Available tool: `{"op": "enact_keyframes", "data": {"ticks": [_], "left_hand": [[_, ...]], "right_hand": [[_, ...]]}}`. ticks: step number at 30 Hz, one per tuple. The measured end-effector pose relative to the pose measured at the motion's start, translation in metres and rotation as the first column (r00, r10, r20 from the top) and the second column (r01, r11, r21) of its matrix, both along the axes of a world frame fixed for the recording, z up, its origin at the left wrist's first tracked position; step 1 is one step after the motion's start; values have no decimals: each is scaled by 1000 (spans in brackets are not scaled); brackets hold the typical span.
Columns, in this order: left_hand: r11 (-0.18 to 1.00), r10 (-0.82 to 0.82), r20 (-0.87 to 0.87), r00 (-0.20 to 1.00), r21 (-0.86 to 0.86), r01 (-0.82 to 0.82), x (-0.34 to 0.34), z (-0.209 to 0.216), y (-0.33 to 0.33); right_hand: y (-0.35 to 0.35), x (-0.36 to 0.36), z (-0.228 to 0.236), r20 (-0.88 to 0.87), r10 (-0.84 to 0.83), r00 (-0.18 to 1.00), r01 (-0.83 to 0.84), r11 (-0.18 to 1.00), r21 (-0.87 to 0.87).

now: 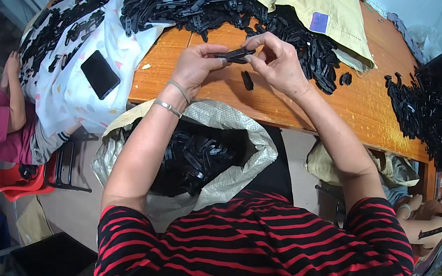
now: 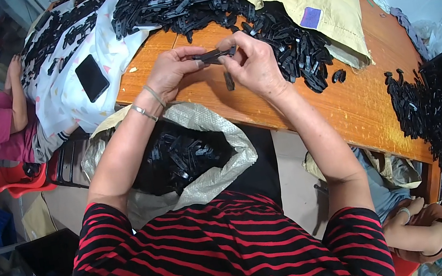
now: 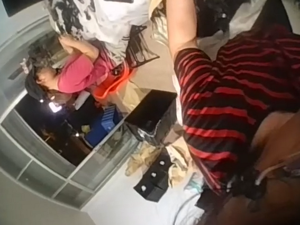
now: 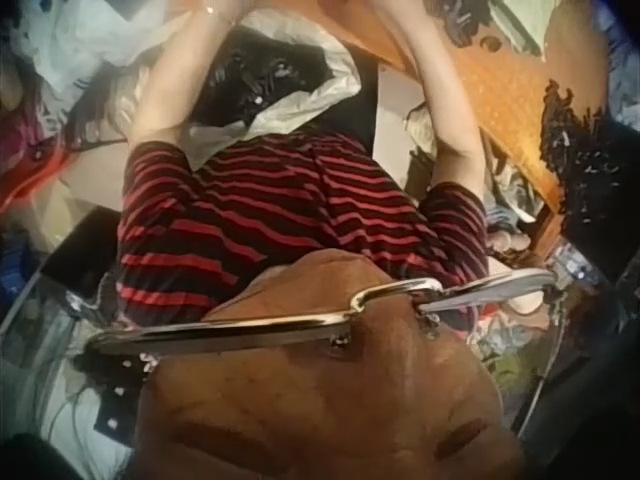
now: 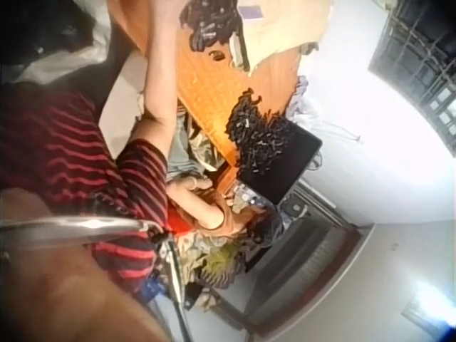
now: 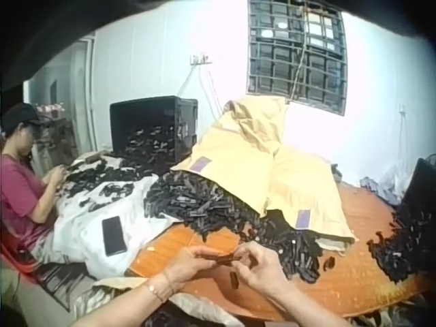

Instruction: Sorting and inspecting small black plastic parts on a workshop table.

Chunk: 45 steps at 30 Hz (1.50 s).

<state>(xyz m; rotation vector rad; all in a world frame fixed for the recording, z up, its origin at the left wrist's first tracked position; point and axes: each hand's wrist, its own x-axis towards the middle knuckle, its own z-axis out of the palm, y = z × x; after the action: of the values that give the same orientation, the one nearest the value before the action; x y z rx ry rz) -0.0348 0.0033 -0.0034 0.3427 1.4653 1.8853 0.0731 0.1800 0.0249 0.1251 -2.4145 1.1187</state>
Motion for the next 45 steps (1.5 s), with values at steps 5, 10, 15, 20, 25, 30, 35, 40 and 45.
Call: {"op": "enact_keyframes", "data": {"ticks": [5,10,15,20,25,30,35,40,45], "left_hand": [[994,11,-188,982,107,9,12,12,-1],[996,65,-119,991,76,-56,20,12,-8],[985,125,-134,983,134,-107,26,8,-9],[973,118,6,993,201,-117,33,15,-12],[970,114,0,993,216,-112,37,24,-15],[968,195,-119,974,185,-171,40,19,-10],[950,262,-257,930,237,-202,44,19,-11],[960,253,-432,866,223,-169,48,24,-10],[967,234,-474,849,203,-154,55,30,-13]], "right_hand": [[-8,-4,2,-197,33,980,5,982,189],[-11,2,3,-48,-25,999,32,989,147],[-14,4,-2,5,-1,1000,1,994,110],[-20,5,-4,-76,-12,997,23,989,149],[-21,3,-7,-177,-19,984,59,972,227],[-23,2,-8,-274,39,961,59,939,338],[-26,6,13,339,-4,941,64,984,-166],[-24,0,13,374,144,916,27,909,-416],[-25,-1,0,232,150,961,-48,918,-393]]}}
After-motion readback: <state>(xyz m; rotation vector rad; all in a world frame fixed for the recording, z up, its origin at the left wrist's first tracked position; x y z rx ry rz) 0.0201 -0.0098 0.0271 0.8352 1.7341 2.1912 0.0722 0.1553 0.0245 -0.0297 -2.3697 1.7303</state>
